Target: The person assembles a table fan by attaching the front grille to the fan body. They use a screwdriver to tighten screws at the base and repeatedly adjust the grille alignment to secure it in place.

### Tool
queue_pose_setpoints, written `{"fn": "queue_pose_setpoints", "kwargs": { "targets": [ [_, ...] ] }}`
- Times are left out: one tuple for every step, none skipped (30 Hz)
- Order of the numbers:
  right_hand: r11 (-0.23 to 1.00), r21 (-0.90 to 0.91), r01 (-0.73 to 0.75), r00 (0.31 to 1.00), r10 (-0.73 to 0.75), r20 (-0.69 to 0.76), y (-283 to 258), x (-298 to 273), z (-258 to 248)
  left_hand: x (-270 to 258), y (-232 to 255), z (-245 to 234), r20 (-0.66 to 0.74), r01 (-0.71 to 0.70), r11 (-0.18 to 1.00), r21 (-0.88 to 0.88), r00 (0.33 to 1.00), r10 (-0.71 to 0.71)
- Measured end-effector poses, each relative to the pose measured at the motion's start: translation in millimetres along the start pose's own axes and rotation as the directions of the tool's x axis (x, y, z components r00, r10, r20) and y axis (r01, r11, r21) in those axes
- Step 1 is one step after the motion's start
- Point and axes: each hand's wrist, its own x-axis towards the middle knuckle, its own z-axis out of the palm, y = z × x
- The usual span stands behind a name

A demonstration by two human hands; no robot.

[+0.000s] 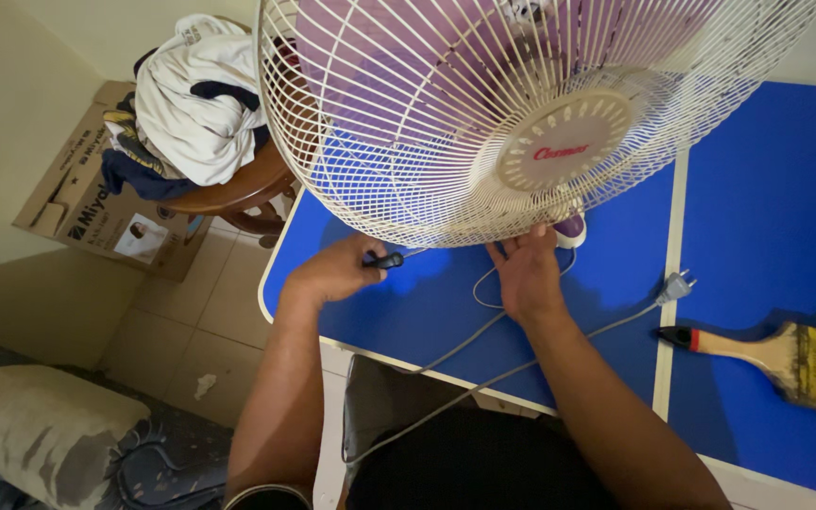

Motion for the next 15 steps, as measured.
{"fn": "queue_pose_setpoints", "kwargs": {
  "targets": [
    [1.0,0.002,0.001,1.0,-0.001,-0.001,-0.3,-0.2,0.0,0.1,0.3,0.7,0.009,0.006,1.0,0.004,1.0,-0.006],
    [1.0,0.005,0.003,1.0,-0.003,-0.001,-0.4,0.8,0.3,1.2,0.4,0.5,0.017,0.011,1.0,0.011,1.0,-0.011],
    [1.0,0.002,0.007,1.0,-0.007,0.002,-0.2,2.1,0.4,2.4,-0.1,0.4,0.025,0.016,1.0,0.017,1.0,-0.017],
    [1.0,-0.002,0.007,1.0,-0.007,0.003,0.5,1.7,-0.5,2.3,-1.5,2.0,0.008,0.01,1.0,0.0,1.0,-0.01],
    [1.0,-0.005,0.007,1.0,-0.007,0.003,1.3,1.0,-1.6,2.2,-2.9,3.4,-0.008,0.004,1.0,-0.017,1.0,-0.004],
    [1.0,-0.003,0.0,1.0,0.0,-0.005,2.0,2.2,-2.3,3.8,-3.7,2.9,-0.028,-0.006,1.0,-0.031,1.0,0.005],
    [1.0,0.0,-0.008,1.0,0.008,-0.013,2.6,3.7,-2.9,5.4,-4.0,2.3,-0.019,-0.031,0.995,-0.096,0.999,0.03],
    [1.0,0.002,-0.019,1.0,0.019,-0.024,3.5,3.0,-4.1,5.5,-4.0,2.9,-0.009,-0.053,0.985,-0.164,0.999,0.052],
    [1.0,0.004,-0.021,0.999,0.021,-0.028,4.3,2.4,-5.3,5.2,-3.6,3.0,-0.001,-0.074,0.97,-0.23,0.997,0.076],
    [1.0,0.006,-0.022,0.999,0.022,-0.029,4.7,3.9,-5.7,5.5,-2.4,2.0,0.009,-0.03,0.991,-0.132,0.999,0.032],
    [1.0,0.009,-0.023,0.999,0.023,-0.03,5.3,5.0,-5.8,5.8,-0.2,1.1,0.014,0.014,0.999,-0.032,1.0,-0.013],
    [1.0,0.012,-0.02,0.999,0.02,-0.03,5.8,5.5,-5.7,5.8,2.4,-0.2,0.017,0.056,0.996,0.068,0.998,-0.058],
    [1.0,0.015,-0.017,0.999,0.017,-0.03,6.0,5.9,-5.7,5.4,4.8,-2.4,0.02,0.066,0.995,0.071,0.997,-0.068],
    [1.0,0.017,-0.016,0.999,0.016,-0.032,6.1,4.8,-6.3,4.7,7.0,-3.6,0.025,0.077,0.994,0.072,0.997,-0.079],
    [1.0,0.012,-0.017,0.999,0.018,-0.033,6.0,3.6,-6.9,3.6,9.2,-4.1,0.03,0.087,0.993,0.074,0.995,-0.09]
  ]
}}
